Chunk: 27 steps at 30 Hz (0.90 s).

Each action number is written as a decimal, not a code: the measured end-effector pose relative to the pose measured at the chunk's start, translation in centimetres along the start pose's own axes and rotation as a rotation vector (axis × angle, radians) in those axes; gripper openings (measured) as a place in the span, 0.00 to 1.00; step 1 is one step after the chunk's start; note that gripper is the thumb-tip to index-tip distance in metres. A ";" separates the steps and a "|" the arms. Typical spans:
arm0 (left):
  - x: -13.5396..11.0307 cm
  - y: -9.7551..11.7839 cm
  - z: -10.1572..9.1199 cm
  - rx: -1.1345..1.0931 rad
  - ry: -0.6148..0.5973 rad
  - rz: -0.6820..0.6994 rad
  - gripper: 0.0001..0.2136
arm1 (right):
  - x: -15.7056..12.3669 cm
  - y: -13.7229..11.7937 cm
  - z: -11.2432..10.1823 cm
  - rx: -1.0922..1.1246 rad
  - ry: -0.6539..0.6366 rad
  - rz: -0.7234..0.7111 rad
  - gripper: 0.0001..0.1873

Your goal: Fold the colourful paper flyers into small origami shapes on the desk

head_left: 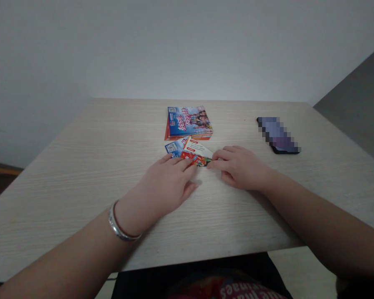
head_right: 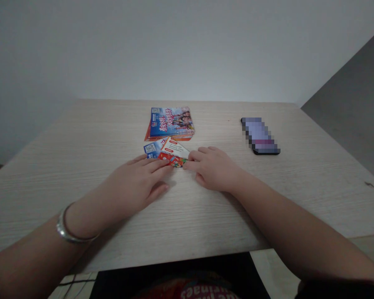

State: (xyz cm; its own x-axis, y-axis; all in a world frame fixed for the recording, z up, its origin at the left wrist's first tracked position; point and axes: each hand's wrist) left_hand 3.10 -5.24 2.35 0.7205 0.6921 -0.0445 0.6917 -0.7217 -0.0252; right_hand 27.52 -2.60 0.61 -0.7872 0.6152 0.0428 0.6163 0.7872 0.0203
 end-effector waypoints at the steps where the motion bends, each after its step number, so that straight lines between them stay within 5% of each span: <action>1: 0.0 -0.1 0.1 0.003 0.002 0.004 0.19 | 0.1 0.1 0.1 -0.008 0.001 -0.008 0.18; 12: 0.3 -1.2 1.9 -0.072 0.070 0.086 0.17 | 1.3 -0.1 0.9 -0.071 0.054 -0.057 0.17; 27: 0.4 -1.4 1.8 -0.054 0.067 0.094 0.18 | 0.1 1.0 0.3 0.085 0.052 -0.011 0.19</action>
State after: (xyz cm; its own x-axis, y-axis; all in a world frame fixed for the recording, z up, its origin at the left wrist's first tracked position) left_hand 2.31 -3.99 0.54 0.7829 0.6217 0.0230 0.6211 -0.7832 0.0300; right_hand 28.07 -1.73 0.33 -0.7902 0.6055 0.0949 0.6021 0.7958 -0.0641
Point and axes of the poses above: each hand's wrist, its own x-axis towards the middle knuckle, its own z-axis out of the palm, y = z × x, and after that the axes turned 2 degrees about -y, right-handed
